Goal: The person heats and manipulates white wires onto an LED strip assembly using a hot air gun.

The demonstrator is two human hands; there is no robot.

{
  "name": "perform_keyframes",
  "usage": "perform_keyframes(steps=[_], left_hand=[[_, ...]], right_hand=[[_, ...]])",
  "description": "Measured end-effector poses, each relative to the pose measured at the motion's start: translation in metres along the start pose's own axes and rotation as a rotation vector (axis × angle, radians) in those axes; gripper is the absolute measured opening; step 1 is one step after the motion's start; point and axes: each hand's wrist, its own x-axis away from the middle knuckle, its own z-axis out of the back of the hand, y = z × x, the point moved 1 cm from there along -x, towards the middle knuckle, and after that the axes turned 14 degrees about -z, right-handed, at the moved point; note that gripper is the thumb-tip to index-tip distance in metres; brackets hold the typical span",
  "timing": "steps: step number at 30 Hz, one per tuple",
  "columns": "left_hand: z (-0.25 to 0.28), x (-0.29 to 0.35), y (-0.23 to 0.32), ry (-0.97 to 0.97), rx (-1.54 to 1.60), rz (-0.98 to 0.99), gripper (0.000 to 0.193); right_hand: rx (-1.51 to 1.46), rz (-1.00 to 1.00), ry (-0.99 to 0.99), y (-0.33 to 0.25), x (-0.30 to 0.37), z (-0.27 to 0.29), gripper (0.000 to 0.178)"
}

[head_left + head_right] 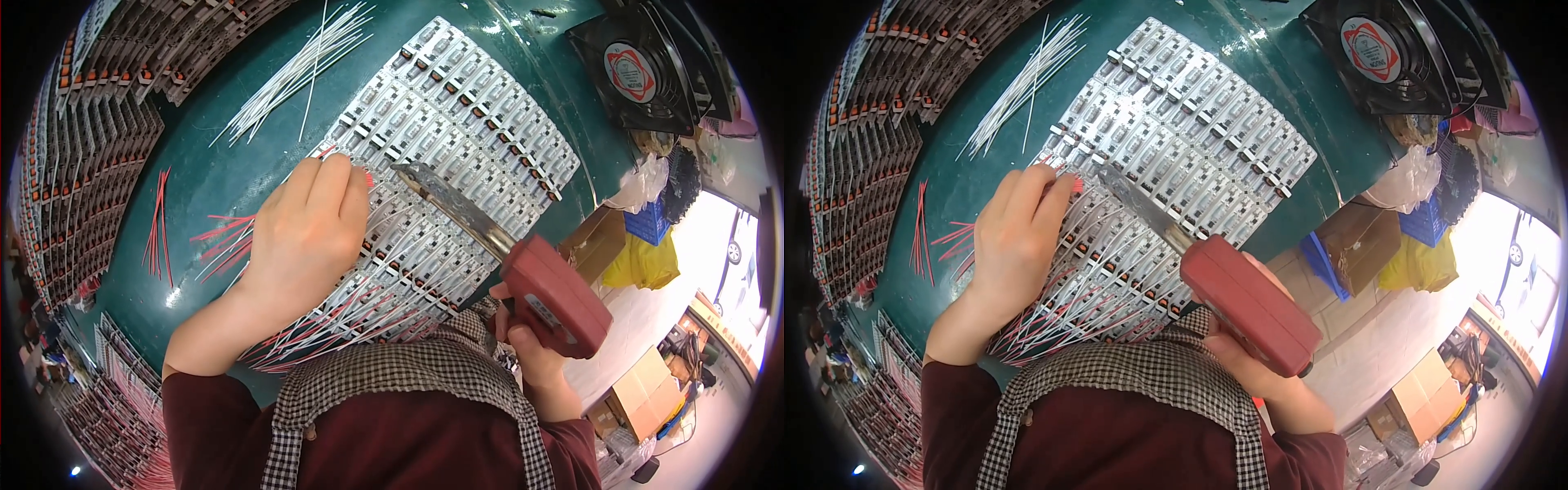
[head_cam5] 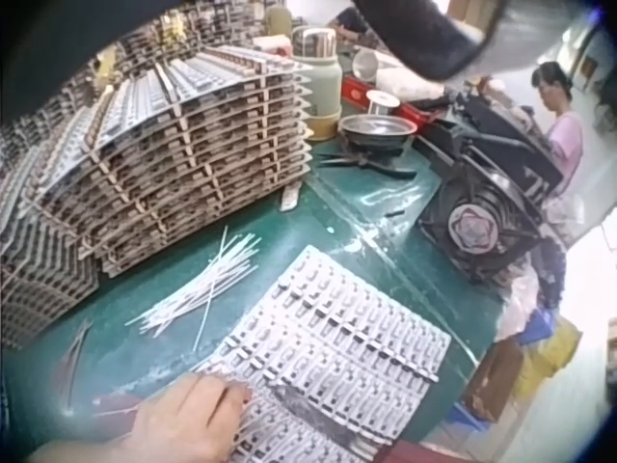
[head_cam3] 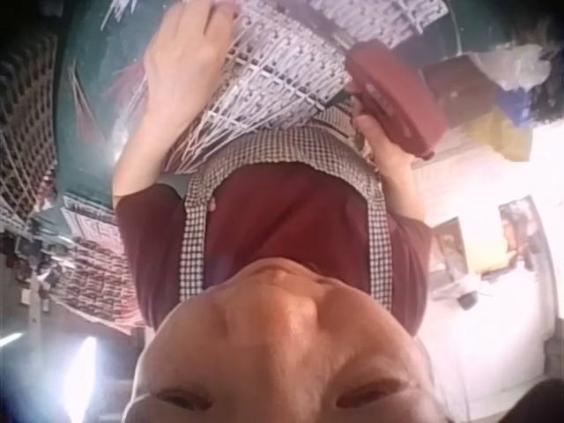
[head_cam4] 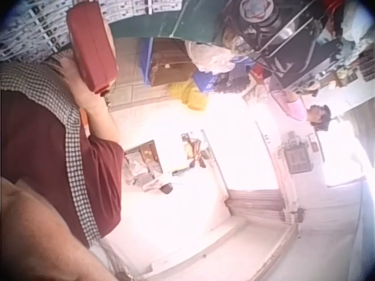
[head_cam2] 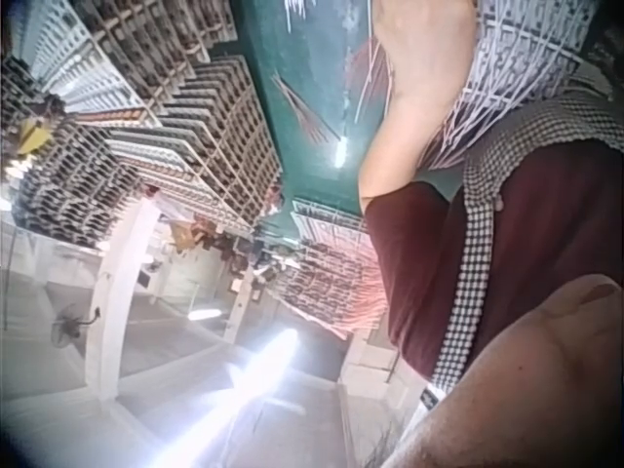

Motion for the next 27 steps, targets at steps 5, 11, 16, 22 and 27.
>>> perform_keyframes(steps=[5,11,16,22,27], left_hand=[[0.0006,0.0011,0.0024,0.033,0.028,-0.025,0.010],[-0.0011,0.0030,0.0053,0.091,0.054,-0.060,0.013],[-0.0034,0.0020,0.0054,0.059,0.038,-0.056,0.012],[-0.0030,0.0010,0.0046,0.056,0.054,-0.050,0.009],[-0.0024,0.0014,0.0047,0.047,0.078,-0.046,0.010]], right_hand=[[0.223,-0.026,0.037,0.0074,0.0020,0.0083,0.065],[0.352,0.021,0.163,0.0064,-0.0010,0.0038,0.045],[0.357,-0.011,0.182,0.0068,0.0000,0.0043,0.043],[0.356,-0.014,0.187,0.0055,-0.0002,0.0019,0.044],[0.605,0.207,0.145,0.0054,-0.0074,0.0062,0.054]])
